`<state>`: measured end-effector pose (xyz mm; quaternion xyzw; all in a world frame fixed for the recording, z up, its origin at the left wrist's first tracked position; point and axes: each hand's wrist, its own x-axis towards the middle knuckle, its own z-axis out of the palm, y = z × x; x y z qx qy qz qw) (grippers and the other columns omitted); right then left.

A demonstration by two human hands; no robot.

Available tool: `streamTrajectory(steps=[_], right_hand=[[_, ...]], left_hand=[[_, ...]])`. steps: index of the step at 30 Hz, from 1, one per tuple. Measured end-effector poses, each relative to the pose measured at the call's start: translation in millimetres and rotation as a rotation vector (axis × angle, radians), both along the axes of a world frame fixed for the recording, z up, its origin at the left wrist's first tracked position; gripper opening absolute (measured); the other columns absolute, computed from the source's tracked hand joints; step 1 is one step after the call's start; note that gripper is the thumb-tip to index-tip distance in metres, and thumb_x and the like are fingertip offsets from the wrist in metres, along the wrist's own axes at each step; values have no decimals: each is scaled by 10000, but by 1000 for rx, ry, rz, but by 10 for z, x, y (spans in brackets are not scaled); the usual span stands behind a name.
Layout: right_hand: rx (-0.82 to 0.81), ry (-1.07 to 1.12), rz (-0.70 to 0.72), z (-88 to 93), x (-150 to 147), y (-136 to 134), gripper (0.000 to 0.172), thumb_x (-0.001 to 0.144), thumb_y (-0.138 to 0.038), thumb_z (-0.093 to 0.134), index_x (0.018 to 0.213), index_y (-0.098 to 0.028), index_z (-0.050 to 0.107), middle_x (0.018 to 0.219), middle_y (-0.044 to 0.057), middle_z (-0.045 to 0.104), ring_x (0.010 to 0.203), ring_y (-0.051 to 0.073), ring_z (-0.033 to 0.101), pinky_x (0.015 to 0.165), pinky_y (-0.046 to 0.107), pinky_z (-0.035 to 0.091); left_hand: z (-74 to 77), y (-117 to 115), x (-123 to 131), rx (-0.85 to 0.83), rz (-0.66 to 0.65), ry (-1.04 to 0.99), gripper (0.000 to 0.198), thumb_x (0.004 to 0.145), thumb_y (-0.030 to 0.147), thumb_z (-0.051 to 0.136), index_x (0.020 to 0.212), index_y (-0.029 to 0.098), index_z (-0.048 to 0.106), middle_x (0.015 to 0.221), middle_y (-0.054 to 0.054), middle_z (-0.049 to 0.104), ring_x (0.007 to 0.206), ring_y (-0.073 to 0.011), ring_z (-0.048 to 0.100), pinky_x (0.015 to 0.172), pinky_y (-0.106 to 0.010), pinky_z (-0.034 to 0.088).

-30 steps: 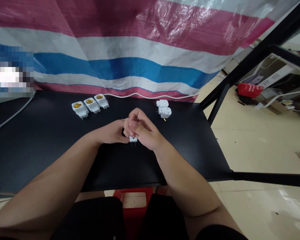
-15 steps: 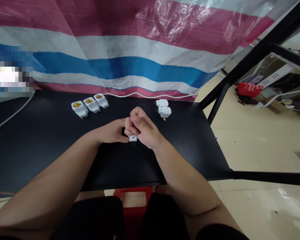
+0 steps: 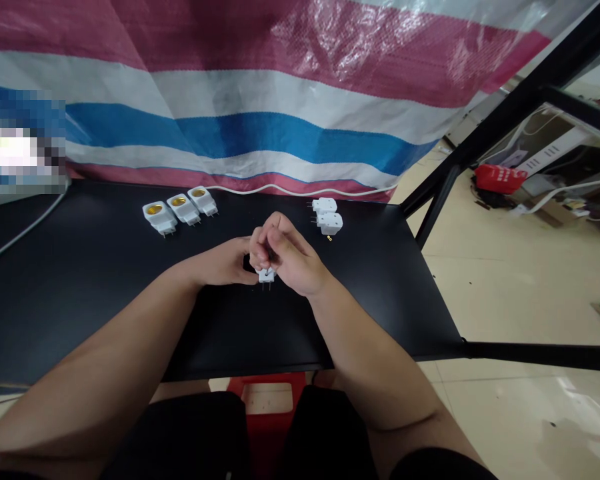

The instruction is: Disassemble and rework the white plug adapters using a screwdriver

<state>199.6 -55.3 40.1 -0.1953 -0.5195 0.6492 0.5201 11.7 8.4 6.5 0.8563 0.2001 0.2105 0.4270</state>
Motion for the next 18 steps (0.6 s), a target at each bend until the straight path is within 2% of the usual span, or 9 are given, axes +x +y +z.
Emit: streamTrajectory(steps=[3,6,8,12,18], right_hand=[[-51,-22,-44,19,0,18,571,966,-780,604,790,-242,531,686,-26,471,596,133,453,602,315,438],[-126,-32,-105,63,-1,25,640,955,-851,529,740,-250,491,571,-64,304,502,120,301,515,288,337],[-143,-3,-178,104,11,29,634,957,-848,525,741,-255,469,565,-71,262,497,120,248,505,282,303],[-136,87,-316,168,80,65,564,982,-786,544,789,-260,484,639,-48,342,539,131,306,541,290,352],[-194,88,-380,127,167,149,415,1000,-649,575,867,-258,541,809,-7,484,621,137,408,588,300,405]], left_hand=[[23,-1,5,15,-1,-1,295,732,119,742,1010,213,762,1009,-25,697,958,-221,663,902,-351,518],[60,-6,9,23,-5,28,393,740,138,750,1121,230,776,1041,-28,707,943,-222,666,909,-361,519],[81,-9,8,33,-4,56,430,752,153,754,1173,237,775,1036,-26,699,915,-216,660,897,-362,520],[92,-8,-4,58,4,92,515,774,157,759,1280,248,755,1019,-23,675,886,-199,646,883,-352,514],[55,24,-17,112,32,44,552,833,139,735,1371,258,704,1117,-54,682,989,-214,659,912,-359,511]])
